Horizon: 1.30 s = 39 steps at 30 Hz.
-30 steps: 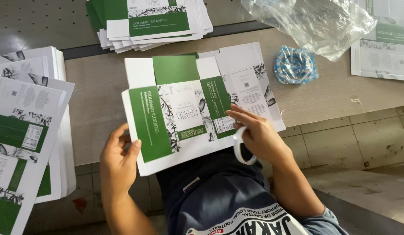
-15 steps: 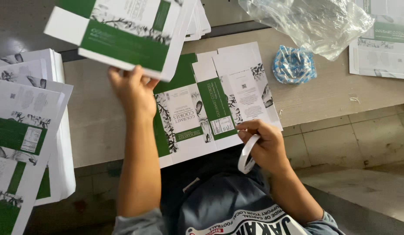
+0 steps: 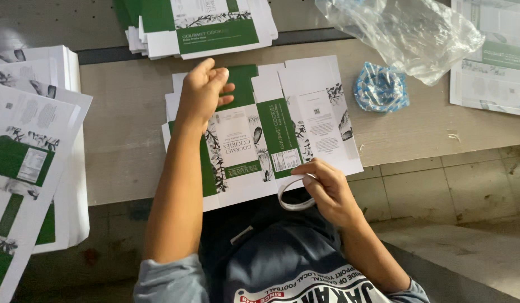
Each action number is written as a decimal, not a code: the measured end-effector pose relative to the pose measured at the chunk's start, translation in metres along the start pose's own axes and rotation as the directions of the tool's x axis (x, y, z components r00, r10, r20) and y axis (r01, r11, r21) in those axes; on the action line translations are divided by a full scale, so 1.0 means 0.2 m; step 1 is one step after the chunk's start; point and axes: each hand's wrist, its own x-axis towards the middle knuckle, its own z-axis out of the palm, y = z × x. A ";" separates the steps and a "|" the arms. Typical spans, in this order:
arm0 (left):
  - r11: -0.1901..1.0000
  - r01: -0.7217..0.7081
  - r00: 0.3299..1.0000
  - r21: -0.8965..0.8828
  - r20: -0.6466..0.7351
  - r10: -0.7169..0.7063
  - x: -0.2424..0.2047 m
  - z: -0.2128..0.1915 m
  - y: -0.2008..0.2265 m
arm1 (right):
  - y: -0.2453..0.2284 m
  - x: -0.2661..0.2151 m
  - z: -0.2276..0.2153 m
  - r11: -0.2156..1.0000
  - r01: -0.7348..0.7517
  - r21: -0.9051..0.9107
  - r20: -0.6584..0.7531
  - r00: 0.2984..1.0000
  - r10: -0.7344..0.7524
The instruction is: The person assembles flat-packed cardboard boxes labeled 'Gourmet Cookies' by folding the flaps and securing them with clear adhesive tape. They handle multiple boxes one at a time, stacking the finished units on the table.
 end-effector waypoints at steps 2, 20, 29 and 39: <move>0.940 -0.198 0.979 0.278 0.102 0.177 -0.23 -0.06 0.06 | -0.02 0.01 0.03 0.998 0.041 -0.041 0.031 0.999 -0.040; 0.277 -0.407 0.865 0.870 0.270 0.423 -1.00 -0.34 -0.21 | -0.09 0.11 0.22 0.993 0.015 -0.119 0.102 0.995 -0.003; 0.675 -0.481 0.871 0.560 0.213 0.444 -1.16 -0.11 -0.31 | -0.13 0.05 0.32 0.975 0.071 -0.210 0.258 0.966 -0.014; 0.538 -0.495 0.818 0.682 0.156 0.554 -1.14 -0.18 -0.23 | -0.14 0.07 0.31 0.966 0.018 -0.258 0.310 0.948 0.065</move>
